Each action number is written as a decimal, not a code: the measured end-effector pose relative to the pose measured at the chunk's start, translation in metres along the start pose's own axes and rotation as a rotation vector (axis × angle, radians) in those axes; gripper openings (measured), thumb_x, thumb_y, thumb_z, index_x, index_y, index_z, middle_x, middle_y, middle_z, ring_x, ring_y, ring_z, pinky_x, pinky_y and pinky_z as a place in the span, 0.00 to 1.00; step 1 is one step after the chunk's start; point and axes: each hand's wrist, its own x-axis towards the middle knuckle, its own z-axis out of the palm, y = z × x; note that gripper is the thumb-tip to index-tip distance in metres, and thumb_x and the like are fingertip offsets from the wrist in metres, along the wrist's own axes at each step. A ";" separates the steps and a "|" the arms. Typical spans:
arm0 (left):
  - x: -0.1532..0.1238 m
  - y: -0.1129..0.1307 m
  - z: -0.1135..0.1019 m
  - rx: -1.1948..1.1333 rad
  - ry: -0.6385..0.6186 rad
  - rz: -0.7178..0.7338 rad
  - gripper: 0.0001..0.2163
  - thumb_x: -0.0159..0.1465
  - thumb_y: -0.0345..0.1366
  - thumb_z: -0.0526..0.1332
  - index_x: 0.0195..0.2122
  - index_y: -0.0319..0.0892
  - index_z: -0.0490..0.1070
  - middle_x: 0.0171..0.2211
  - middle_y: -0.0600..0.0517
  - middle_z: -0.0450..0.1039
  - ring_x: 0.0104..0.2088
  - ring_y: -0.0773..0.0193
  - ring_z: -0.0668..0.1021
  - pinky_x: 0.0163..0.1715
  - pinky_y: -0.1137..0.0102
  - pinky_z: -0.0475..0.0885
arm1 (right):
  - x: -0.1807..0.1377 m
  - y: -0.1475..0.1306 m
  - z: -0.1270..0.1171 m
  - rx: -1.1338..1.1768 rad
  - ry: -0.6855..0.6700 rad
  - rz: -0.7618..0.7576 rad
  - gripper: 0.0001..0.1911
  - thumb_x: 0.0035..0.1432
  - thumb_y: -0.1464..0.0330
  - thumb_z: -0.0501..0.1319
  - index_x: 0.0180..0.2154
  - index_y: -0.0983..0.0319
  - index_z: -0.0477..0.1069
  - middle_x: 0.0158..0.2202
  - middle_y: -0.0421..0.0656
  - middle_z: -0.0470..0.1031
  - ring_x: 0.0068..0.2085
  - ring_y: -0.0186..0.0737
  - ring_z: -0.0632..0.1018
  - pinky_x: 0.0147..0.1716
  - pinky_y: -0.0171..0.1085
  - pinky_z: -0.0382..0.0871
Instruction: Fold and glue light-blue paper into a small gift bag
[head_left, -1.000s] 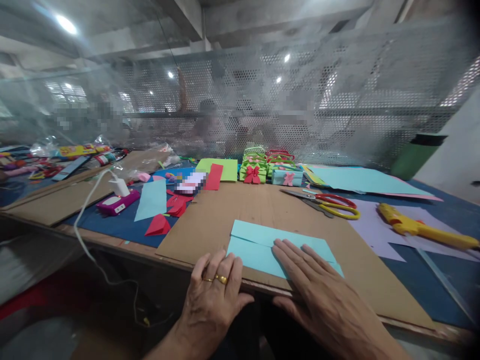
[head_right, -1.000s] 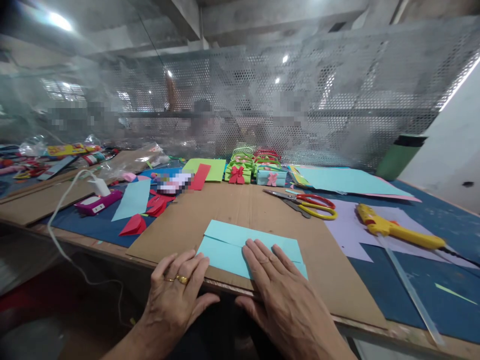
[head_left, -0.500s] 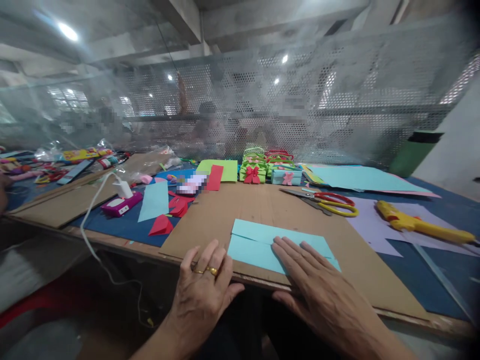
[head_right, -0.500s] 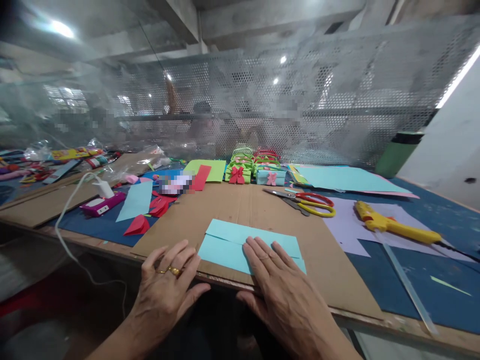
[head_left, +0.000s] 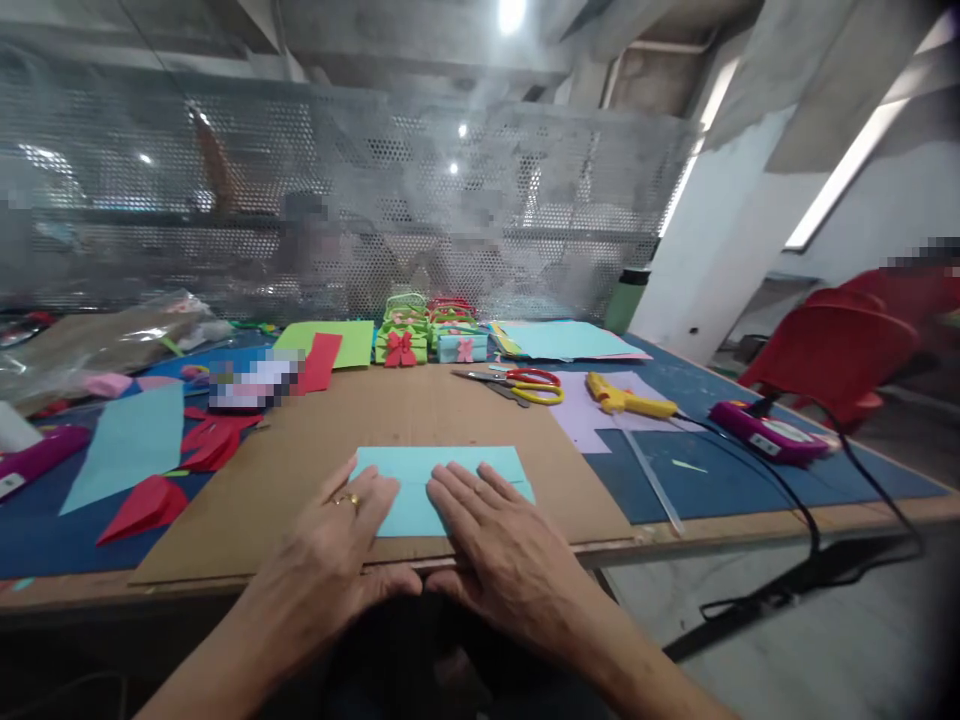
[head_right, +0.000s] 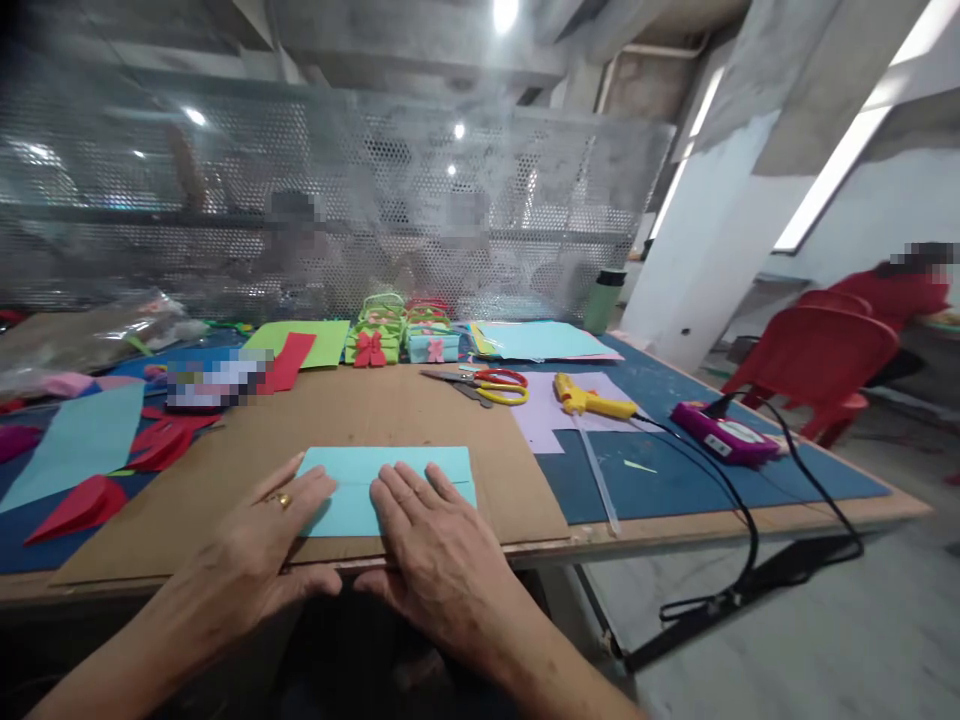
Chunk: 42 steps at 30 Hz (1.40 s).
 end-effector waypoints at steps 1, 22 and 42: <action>-0.002 0.004 0.001 0.027 -0.032 0.011 0.36 0.66 0.61 0.50 0.60 0.32 0.66 0.50 0.35 0.75 0.55 0.45 0.75 0.57 0.51 0.69 | 0.000 0.000 0.000 0.004 -0.008 0.002 0.39 0.64 0.51 0.58 0.66 0.68 0.55 0.68 0.55 0.59 0.69 0.50 0.57 0.68 0.54 0.50; -0.004 0.018 0.002 0.098 -0.099 -0.038 0.43 0.53 0.60 0.66 0.61 0.31 0.67 0.54 0.30 0.71 0.57 0.37 0.72 0.55 0.48 0.70 | -0.064 0.040 -0.033 -0.436 0.138 0.136 0.34 0.65 0.53 0.58 0.63 0.69 0.62 0.63 0.60 0.66 0.66 0.58 0.64 0.65 0.59 0.56; -0.014 0.018 0.005 0.107 -0.174 -0.081 0.45 0.54 0.54 0.70 0.69 0.48 0.54 0.58 0.36 0.65 0.60 0.40 0.69 0.58 0.50 0.67 | -0.016 -0.028 -0.003 0.037 0.108 -0.073 0.38 0.64 0.44 0.49 0.60 0.69 0.64 0.62 0.52 0.69 0.64 0.48 0.67 0.65 0.48 0.60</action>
